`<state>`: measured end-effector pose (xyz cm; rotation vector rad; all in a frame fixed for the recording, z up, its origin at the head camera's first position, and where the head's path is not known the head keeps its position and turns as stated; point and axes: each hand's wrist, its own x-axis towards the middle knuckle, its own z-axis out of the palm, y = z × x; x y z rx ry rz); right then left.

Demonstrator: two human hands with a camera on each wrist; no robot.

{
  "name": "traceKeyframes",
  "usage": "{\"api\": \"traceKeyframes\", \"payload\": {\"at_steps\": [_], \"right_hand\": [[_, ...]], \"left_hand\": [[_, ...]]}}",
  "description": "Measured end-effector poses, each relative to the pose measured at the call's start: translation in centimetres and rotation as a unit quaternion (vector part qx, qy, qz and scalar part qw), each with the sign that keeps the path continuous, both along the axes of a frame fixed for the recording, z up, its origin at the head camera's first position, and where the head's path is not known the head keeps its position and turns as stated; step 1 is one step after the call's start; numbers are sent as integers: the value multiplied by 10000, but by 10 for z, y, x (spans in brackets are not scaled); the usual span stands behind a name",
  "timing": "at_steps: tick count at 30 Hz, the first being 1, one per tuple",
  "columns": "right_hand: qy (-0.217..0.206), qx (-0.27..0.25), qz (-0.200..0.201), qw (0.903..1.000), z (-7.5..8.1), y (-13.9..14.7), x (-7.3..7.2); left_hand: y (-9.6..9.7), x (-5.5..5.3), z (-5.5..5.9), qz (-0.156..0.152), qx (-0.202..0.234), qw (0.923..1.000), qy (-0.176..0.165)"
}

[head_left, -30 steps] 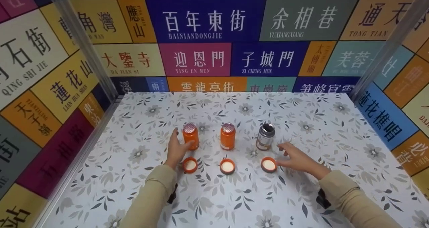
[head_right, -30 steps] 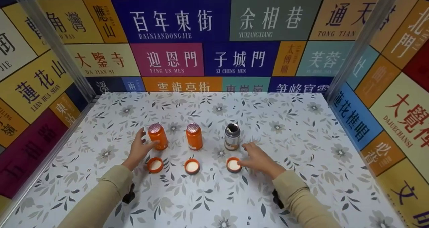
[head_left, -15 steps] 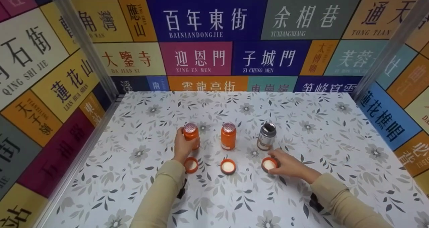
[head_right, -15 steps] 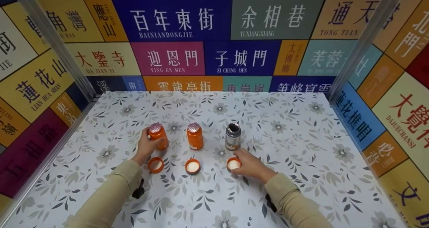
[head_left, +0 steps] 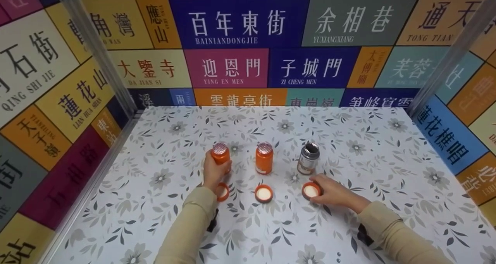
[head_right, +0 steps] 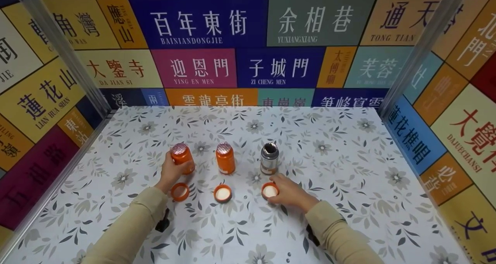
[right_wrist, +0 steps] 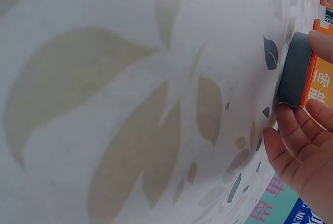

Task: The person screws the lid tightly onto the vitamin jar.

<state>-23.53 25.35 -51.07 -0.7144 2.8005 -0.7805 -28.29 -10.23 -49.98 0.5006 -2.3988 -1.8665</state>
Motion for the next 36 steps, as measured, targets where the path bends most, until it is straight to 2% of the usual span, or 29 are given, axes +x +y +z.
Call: {"api": "traceKeyframes", "payload": {"at_steps": [3, 8, 13, 16, 24, 36], "right_hand": [[-73, 4, -20, 10000, 0, -1, 0], [-125, -17, -64, 9999, 1, -1, -1], [86, 14, 96, 9999, 0, 0, -1], [153, 78, 193, 9997, -2, 1, -2], [10, 60, 189, 9998, -2, 1, -2], [59, 46, 202, 9998, -3, 2, -2]], "left_hand": [[-1, 1, -1, -35, 50, 10000, -31], [-2, 2, -1, -75, -9, 9999, 148], [-3, 3, -1, -130, -87, 9993, 335], [-3, 3, -3, -190, -7, 9995, 260], [-3, 2, -5, -177, 53, 9998, -77], [-7, 3, -7, -274, -142, 9995, 79]]}}
